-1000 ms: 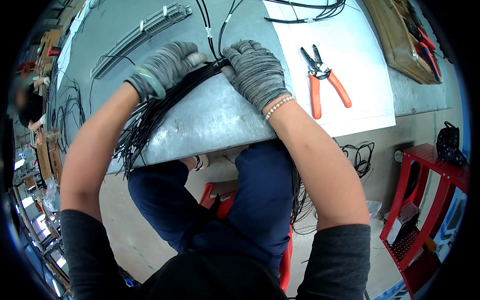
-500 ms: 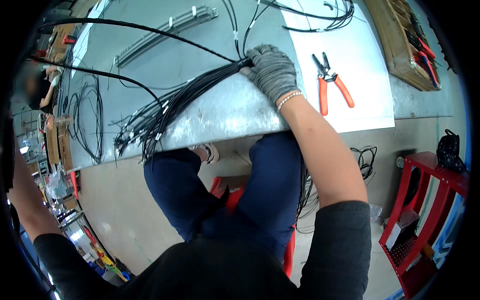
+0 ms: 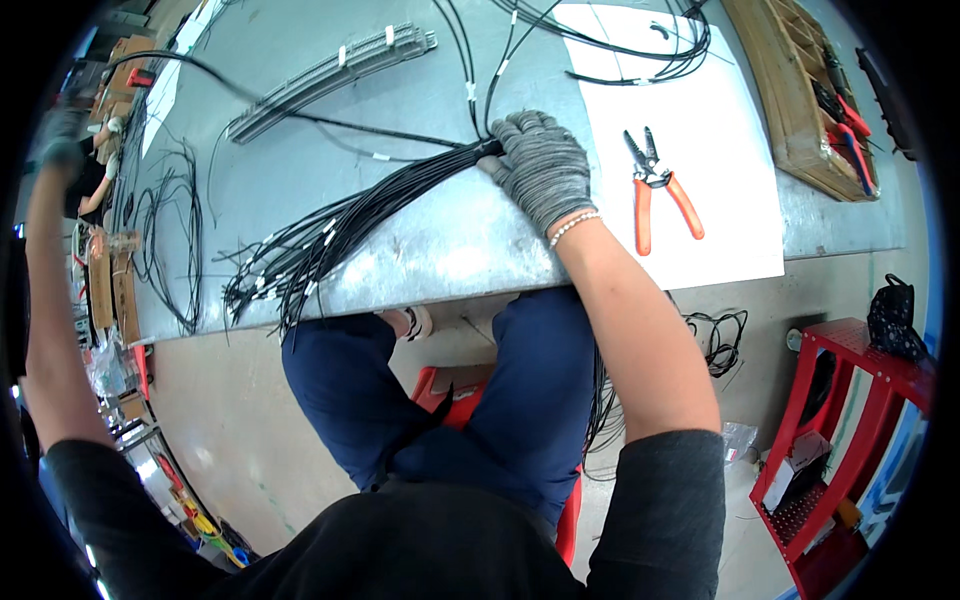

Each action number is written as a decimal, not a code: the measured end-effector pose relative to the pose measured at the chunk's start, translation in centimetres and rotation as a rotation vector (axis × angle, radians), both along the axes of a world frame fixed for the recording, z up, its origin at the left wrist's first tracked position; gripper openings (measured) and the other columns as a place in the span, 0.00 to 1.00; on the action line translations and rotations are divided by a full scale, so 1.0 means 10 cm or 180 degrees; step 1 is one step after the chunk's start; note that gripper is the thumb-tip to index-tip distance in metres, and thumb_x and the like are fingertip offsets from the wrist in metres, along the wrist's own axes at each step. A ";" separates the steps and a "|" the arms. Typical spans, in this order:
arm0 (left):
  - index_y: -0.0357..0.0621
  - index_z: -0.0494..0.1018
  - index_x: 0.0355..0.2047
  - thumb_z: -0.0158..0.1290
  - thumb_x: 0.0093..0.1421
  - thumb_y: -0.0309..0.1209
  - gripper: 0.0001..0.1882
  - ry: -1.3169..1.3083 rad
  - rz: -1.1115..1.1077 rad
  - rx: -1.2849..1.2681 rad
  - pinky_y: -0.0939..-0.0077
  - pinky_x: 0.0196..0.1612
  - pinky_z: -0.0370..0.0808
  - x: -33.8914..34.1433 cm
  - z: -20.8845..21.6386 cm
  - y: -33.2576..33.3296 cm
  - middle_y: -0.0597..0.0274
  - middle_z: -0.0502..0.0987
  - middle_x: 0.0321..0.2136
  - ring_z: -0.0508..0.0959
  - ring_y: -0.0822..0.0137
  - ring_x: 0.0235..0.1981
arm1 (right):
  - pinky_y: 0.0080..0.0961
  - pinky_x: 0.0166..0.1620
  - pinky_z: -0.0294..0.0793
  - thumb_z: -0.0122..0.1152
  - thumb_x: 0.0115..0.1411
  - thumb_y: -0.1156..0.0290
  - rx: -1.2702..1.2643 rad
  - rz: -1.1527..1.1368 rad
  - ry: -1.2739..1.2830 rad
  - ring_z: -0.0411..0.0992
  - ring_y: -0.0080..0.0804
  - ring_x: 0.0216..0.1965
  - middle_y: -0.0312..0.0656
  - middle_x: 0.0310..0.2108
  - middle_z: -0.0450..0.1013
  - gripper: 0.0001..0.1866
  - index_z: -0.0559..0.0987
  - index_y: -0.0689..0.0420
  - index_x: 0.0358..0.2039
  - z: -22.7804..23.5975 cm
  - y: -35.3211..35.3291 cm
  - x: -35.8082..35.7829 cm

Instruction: The person gathers a bundle of black wires on a metal workbench, aligns them, and secures them with a zip tie. They use wire cutters to trim the excess tail of the zip tie. The person repeats this process for multiple wire bundles.

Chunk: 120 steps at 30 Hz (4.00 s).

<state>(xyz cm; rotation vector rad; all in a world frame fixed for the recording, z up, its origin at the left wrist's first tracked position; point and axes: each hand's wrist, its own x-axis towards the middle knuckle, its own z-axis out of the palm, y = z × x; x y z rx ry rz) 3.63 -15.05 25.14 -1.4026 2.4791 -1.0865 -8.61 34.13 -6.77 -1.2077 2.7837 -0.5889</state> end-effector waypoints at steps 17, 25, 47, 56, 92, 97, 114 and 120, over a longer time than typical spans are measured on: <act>0.49 0.74 0.44 0.54 0.55 0.28 0.15 -0.0316 -0.3281 0.2384 0.61 0.46 0.73 -0.14 -2.67 2.44 0.59 0.73 0.42 0.74 0.55 0.42 | 0.32 0.54 0.70 0.63 0.53 0.51 -0.0143 -0.0020 0.0307 0.70 0.36 0.50 0.40 0.48 0.72 0.25 0.77 0.53 0.48 -0.06 0.02 0.00; 0.53 0.75 0.43 0.50 0.59 0.37 0.13 -0.0302 -0.2880 0.2008 0.62 0.39 0.75 -0.08 -2.88 2.54 0.56 0.74 0.37 0.77 0.54 0.38 | 0.32 0.53 0.70 0.63 0.53 0.52 -0.0213 0.0014 0.0327 0.70 0.37 0.49 0.40 0.46 0.72 0.25 0.77 0.53 0.46 -0.07 0.00 0.01; 0.39 0.70 0.36 0.56 0.60 0.29 0.08 0.4604 -0.0671 0.5844 0.74 0.45 0.79 -0.51 -2.86 2.89 0.51 0.77 0.42 0.79 0.64 0.40 | 0.35 0.58 0.64 0.60 0.55 0.50 -0.0016 0.0004 0.0154 0.65 0.38 0.57 0.42 0.50 0.71 0.25 0.75 0.53 0.49 -0.04 0.05 -0.01; 0.41 0.73 0.45 0.49 0.65 0.40 0.17 0.4285 -0.0276 0.5848 0.77 0.40 0.79 -0.59 -2.80 2.81 0.55 0.78 0.41 0.79 0.70 0.37 | 0.35 0.59 0.63 0.61 0.55 0.50 -0.0104 0.0001 0.0104 0.65 0.38 0.57 0.42 0.51 0.70 0.25 0.76 0.53 0.49 -0.08 0.04 -0.01; 0.40 0.76 0.38 0.49 0.61 0.44 0.19 0.1404 -0.1762 0.3726 0.67 0.42 0.74 -0.80 -2.75 3.47 0.52 0.80 0.29 0.80 0.59 0.33 | 0.36 0.59 0.64 0.62 0.53 0.51 -0.0055 0.0059 0.0163 0.64 0.40 0.58 0.42 0.53 0.69 0.27 0.75 0.52 0.49 -0.21 0.05 -0.05; 0.40 0.75 0.40 0.54 0.60 0.43 0.18 0.1784 -0.1404 0.4072 0.68 0.43 0.74 -0.74 -2.86 3.39 0.52 0.79 0.31 0.79 0.60 0.34 | 0.35 0.59 0.64 0.62 0.53 0.51 -0.0077 0.0072 -0.0063 0.64 0.40 0.58 0.42 0.52 0.70 0.26 0.75 0.52 0.49 -0.08 0.01 -0.01; 0.43 0.77 0.33 0.54 0.62 0.37 0.11 0.2543 0.0302 0.5869 0.85 0.19 0.71 -1.08 -3.13 3.19 0.69 0.78 0.24 0.72 0.79 0.20 | 0.37 0.60 0.63 0.60 0.56 0.51 0.0028 0.0161 0.0174 0.63 0.43 0.59 0.44 0.54 0.69 0.27 0.73 0.51 0.53 -0.11 0.03 -0.02; 0.45 0.77 0.33 0.53 0.62 0.39 0.11 0.2469 0.0155 0.6025 0.89 0.20 0.71 -1.04 -3.17 3.12 0.70 0.77 0.24 0.72 0.80 0.21 | 0.39 0.61 0.61 0.59 0.57 0.53 -0.0074 0.0270 0.0515 0.63 0.42 0.59 0.42 0.54 0.70 0.26 0.72 0.48 0.55 -0.15 0.04 0.00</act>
